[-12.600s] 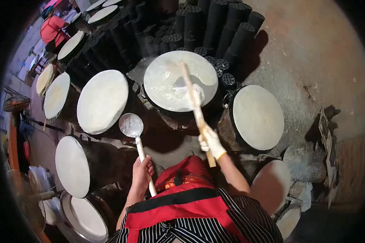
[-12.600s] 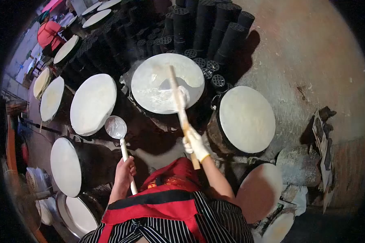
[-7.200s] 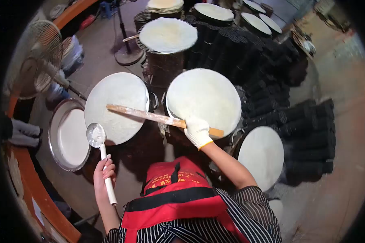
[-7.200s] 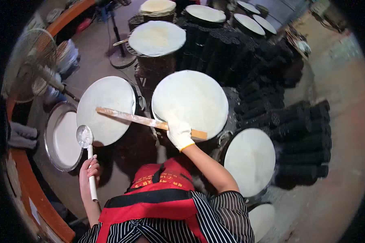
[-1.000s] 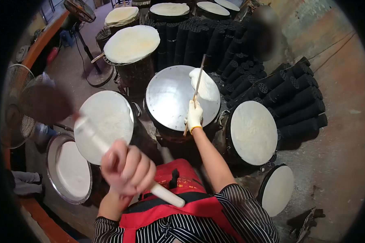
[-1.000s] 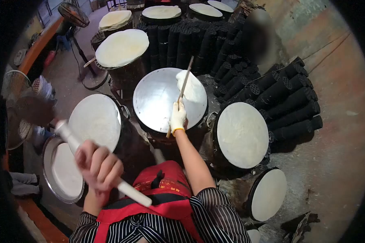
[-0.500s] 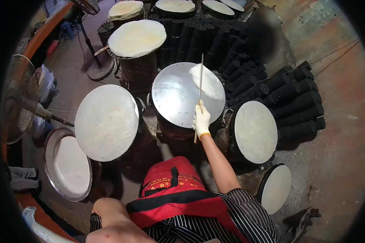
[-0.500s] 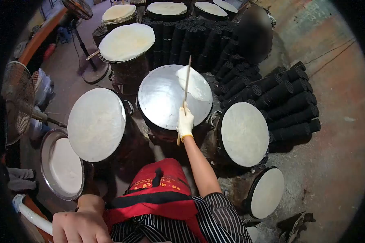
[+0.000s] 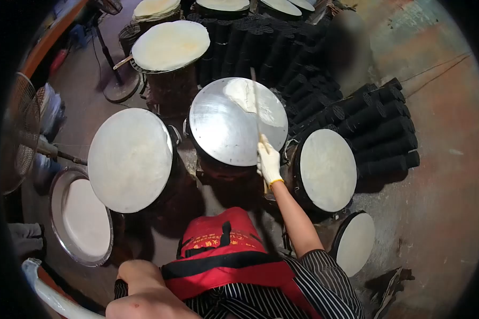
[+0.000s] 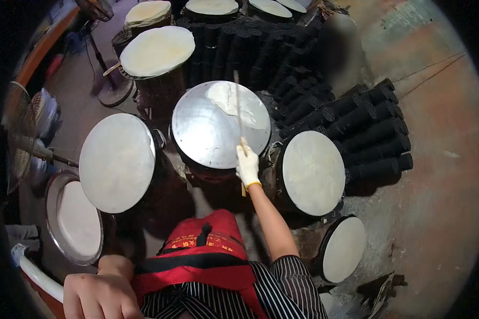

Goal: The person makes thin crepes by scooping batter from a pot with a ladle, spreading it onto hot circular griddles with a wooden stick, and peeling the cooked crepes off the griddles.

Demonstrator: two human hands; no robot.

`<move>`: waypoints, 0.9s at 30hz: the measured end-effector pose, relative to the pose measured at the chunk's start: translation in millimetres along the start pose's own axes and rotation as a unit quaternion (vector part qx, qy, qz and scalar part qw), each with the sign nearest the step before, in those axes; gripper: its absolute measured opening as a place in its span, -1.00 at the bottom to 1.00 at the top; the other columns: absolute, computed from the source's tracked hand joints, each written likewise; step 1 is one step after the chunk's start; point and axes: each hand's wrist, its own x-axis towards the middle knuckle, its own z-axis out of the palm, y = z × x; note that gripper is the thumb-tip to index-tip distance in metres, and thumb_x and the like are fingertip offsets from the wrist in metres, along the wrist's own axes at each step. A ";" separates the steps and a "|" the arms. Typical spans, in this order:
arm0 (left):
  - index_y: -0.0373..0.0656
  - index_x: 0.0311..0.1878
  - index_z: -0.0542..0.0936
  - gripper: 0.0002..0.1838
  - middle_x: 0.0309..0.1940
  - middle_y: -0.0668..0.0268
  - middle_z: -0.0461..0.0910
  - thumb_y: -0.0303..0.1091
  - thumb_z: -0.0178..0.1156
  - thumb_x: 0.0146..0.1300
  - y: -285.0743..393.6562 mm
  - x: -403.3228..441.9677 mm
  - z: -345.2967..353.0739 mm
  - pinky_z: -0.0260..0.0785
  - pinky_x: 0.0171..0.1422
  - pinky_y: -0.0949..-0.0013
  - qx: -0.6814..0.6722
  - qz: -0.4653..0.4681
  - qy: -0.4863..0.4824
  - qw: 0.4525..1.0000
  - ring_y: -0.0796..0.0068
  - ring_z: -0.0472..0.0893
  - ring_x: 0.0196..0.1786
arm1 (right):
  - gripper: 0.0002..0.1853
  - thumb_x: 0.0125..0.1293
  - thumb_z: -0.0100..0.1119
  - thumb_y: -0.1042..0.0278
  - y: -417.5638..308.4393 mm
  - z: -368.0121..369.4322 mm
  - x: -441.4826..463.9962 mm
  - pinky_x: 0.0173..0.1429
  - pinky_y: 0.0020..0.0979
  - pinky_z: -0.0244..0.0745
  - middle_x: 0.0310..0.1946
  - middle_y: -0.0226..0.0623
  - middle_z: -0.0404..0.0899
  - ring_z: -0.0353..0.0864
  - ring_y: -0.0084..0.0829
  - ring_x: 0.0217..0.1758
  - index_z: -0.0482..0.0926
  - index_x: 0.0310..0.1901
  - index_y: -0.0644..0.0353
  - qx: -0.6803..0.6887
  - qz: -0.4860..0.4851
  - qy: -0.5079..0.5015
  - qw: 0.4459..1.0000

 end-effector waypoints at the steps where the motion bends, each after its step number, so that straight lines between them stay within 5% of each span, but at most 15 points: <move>1: 0.01 -0.71 0.35 -0.62 -0.77 0.50 0.15 -0.41 0.05 0.27 -4.6 2.8 1.2 0.46 -0.05 -0.09 0.004 0.003 0.011 1.000 0.51 0.33 -0.70 | -0.56 0.37 0.06 0.19 -5.4 10.5 2.8 -0.75 -0.54 0.04 -0.75 -0.64 0.10 0.08 -0.68 -0.82 0.41 0.28 -0.12 -0.009 0.018 -0.020 1.000; 5: 0.02 -0.72 0.34 -0.62 -0.78 0.49 0.15 -0.41 0.05 0.26 -26.8 14.6 1.9 0.48 -0.07 -0.08 0.025 0.012 0.025 0.999 0.51 0.34 -0.70 | -0.56 0.39 0.02 0.18 9.1 27.3 27.5 -0.77 -0.55 0.06 -0.74 -0.61 0.15 0.08 -0.69 -0.82 0.37 0.29 -0.11 -0.092 -0.067 -0.102 0.988; 10: 0.02 -0.71 0.32 -0.62 -0.77 0.52 0.14 -0.41 0.05 0.26 -58.9 37.8 -9.1 0.48 -0.12 -0.02 0.043 0.018 0.002 0.999 0.54 0.30 -0.71 | -0.56 0.38 0.05 0.14 -37.8 -46.3 -15.8 -0.76 -0.58 0.00 -0.74 -0.63 0.14 0.05 -0.70 -0.83 0.40 0.28 -0.13 -0.058 0.091 -0.270 0.957; 12: 0.03 -0.70 0.32 -0.63 -0.76 0.54 0.12 -0.41 0.05 0.26 -73.9 47.0 -12.7 0.46 -0.25 0.07 0.050 0.026 -0.001 0.998 0.55 0.26 -0.71 | -0.58 0.38 0.06 0.13 -32.6 -83.3 2.4 -0.74 -0.62 -0.04 -0.74 -0.67 0.10 0.03 -0.73 -0.81 0.42 0.25 -0.16 -0.063 0.092 -0.221 0.969; 13: 0.04 -0.70 0.31 -0.63 -0.75 0.54 0.12 -0.41 0.06 0.26 -82.0 52.4 -14.8 0.38 -0.32 0.13 0.060 0.030 -0.001 0.998 0.56 0.25 -0.71 | -0.58 0.38 0.05 0.14 -30.1 -91.6 11.7 -0.74 -0.62 -0.04 -0.74 -0.67 0.09 0.03 -0.73 -0.81 0.41 0.26 -0.17 -0.091 0.070 -0.169 0.979; 18: 0.05 -0.66 0.33 -0.66 -0.73 0.53 0.13 -0.40 0.08 0.26 -122.5 72.7 -21.5 0.04 -0.49 0.33 0.100 0.051 0.016 0.994 0.57 0.24 -0.71 | -0.64 0.39 0.02 0.13 -40.8 -83.7 69.4 -0.76 -0.56 0.00 -0.74 -0.62 0.17 0.08 -0.69 -0.81 0.46 0.18 -0.08 -0.124 0.047 -0.239 0.962; 20: 0.03 -0.66 0.34 -0.67 -0.74 0.51 0.15 -0.39 0.10 0.25 -137.5 76.6 -18.9 0.05 -0.50 0.33 0.099 0.054 0.048 0.992 0.56 0.24 -0.71 | -0.70 0.39 0.01 0.11 -41.1 -82.9 71.7 -0.76 -0.54 0.01 -0.74 -0.61 0.19 0.10 -0.68 -0.82 0.51 0.05 0.01 -0.132 0.066 -0.277 0.949; 21: 0.02 -0.66 0.35 -0.67 -0.74 0.50 0.16 -0.39 0.11 0.25 -142.6 78.4 -18.3 0.06 -0.50 0.33 0.100 0.057 0.062 0.991 0.56 0.23 -0.71 | -0.56 0.39 0.03 0.09 -35.7 -86.3 73.8 -0.78 -0.55 -0.05 -0.75 -0.60 0.16 0.04 -0.68 -0.83 0.37 0.30 -0.22 -0.153 0.071 -0.312 0.935; 24: -0.03 -0.65 0.39 -0.69 -0.74 0.45 0.24 -0.40 0.16 0.22 -145.7 83.1 -30.6 0.25 -0.44 0.29 0.075 0.042 0.000 0.996 0.55 0.30 -0.70 | -0.56 0.38 0.04 0.10 -58.8 -118.4 53.7 -0.77 -0.57 -0.09 -0.75 -0.62 0.14 0.03 -0.70 -0.84 0.41 0.28 -0.13 -0.170 0.076 -0.387 0.903; 27: -0.17 -0.62 0.34 -0.74 -0.80 0.34 0.20 -0.45 0.01 0.20 -147.1 61.4 -14.8 0.43 -0.33 0.07 0.128 0.107 0.107 0.980 0.45 0.26 -0.77 | -0.61 0.36 0.07 0.04 -54.8 -152.2 89.9 -0.76 -0.56 -0.05 -0.78 -0.63 0.11 0.06 -0.70 -0.84 0.48 0.20 -0.14 -0.141 0.127 -0.410 0.892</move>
